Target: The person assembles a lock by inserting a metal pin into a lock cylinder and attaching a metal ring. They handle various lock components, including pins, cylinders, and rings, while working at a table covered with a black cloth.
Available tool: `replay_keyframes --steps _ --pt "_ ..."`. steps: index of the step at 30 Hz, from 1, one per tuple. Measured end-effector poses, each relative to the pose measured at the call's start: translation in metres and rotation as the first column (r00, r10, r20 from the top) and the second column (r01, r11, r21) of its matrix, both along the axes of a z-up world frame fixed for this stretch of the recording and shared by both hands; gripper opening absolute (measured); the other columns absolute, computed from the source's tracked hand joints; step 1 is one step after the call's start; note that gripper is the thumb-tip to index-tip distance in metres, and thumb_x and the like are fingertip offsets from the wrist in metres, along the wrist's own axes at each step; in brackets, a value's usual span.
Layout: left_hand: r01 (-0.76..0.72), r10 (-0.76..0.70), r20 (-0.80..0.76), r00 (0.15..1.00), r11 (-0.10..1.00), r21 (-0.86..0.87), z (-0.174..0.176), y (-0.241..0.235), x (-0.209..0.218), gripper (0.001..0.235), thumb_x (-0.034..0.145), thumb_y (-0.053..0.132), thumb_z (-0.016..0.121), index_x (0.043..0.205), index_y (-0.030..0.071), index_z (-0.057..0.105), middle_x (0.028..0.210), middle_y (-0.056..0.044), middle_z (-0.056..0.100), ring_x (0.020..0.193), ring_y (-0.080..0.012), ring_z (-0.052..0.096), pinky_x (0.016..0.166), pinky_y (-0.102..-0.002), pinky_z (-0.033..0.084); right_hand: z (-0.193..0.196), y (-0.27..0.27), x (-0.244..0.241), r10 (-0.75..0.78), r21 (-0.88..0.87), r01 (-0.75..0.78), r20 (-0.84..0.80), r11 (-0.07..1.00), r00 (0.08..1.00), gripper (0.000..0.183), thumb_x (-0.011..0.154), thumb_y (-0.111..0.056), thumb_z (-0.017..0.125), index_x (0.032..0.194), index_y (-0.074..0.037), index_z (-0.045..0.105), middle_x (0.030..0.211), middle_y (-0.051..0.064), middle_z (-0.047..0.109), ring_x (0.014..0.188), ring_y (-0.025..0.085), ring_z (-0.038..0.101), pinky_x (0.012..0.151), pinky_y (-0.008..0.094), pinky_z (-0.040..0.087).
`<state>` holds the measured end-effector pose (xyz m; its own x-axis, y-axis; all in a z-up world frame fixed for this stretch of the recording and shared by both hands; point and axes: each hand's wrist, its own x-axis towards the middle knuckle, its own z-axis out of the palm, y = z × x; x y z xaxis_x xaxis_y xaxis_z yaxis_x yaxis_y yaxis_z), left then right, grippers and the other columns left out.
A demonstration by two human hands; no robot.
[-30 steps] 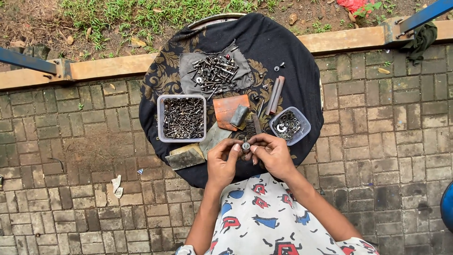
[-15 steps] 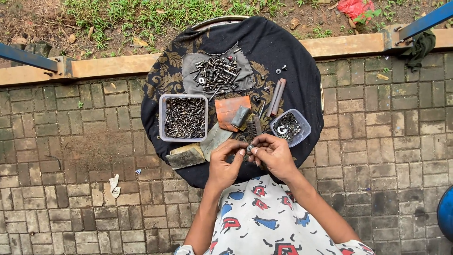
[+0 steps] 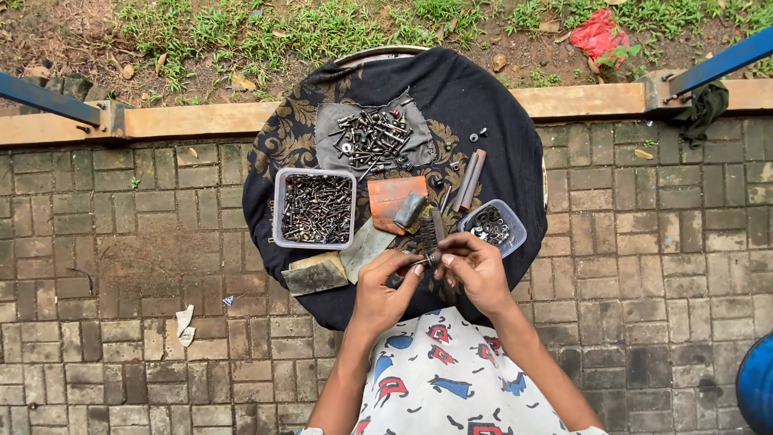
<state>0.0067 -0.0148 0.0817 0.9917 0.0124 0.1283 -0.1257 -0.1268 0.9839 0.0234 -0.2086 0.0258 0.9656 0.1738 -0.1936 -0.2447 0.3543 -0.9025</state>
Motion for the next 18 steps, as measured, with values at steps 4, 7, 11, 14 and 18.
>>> replay_keyframes --steps 4,7,11,14,18 --pt "-0.010 0.010 -0.001 1.000 0.999 0.035 0.003 0.001 0.000 0.013 0.090 0.005 0.074 0.102 0.006 0.080 0.080 -0.014 0.074 0.068 -0.0269 0.068 0.064 -0.036 0.055 0.003 0.001 -0.001 -0.004 -0.117 0.017 0.106 0.993 0.994 0.017 0.089 0.005 0.067 0.104 0.012 0.070 0.082 0.028 0.074 0.058 0.024 0.071 0.042 0.027 0.053" --pt "0.012 -0.016 0.044 0.999 0.998 0.069 0.002 -0.002 0.001 0.012 0.089 0.003 0.074 0.100 0.004 0.078 0.078 -0.016 0.071 0.067 -0.0298 0.068 0.063 -0.038 0.055 0.007 0.004 0.000 0.000 -0.114 0.013 0.117 0.993 0.993 0.011 0.088 0.006 0.069 0.098 0.009 0.073 0.084 0.024 0.074 0.065 0.022 0.073 0.046 0.024 0.054" --pt "0.002 -0.006 0.059 0.998 0.997 0.071 0.002 -0.005 0.001 0.011 0.090 0.003 0.073 0.100 0.001 0.077 0.078 -0.018 0.070 0.067 -0.0329 0.068 0.062 -0.039 0.055 0.013 0.005 0.003 0.043 -0.173 -0.010 0.185 0.985 0.982 0.010 0.088 0.003 0.074 0.096 0.009 0.075 0.087 0.022 0.072 0.075 0.021 0.068 0.060 0.029 0.057" --pt "0.002 -0.008 0.067 0.998 0.997 0.083 0.002 -0.005 0.001 0.011 0.091 0.003 0.073 0.100 0.001 0.077 0.078 -0.018 0.070 0.068 -0.0333 0.069 0.062 -0.039 0.055 0.015 0.005 0.003 0.053 -0.188 -0.016 0.192 0.982 0.980 0.010 0.089 0.002 0.074 0.095 0.008 0.076 0.087 0.021 0.072 0.079 0.020 0.067 0.066 0.029 0.056" --pt "0.052 -0.055 0.023 0.998 0.992 0.117 0.004 -0.001 0.000 0.010 0.091 0.005 0.072 0.098 0.001 0.076 0.075 -0.017 0.067 0.065 -0.0322 0.066 0.060 -0.039 0.052 0.013 0.003 0.002 0.085 -0.215 -0.061 0.103 0.975 0.991 0.011 0.089 0.000 0.074 0.097 0.007 0.076 0.088 0.020 0.074 0.075 0.017 0.069 0.055 0.025 0.056"
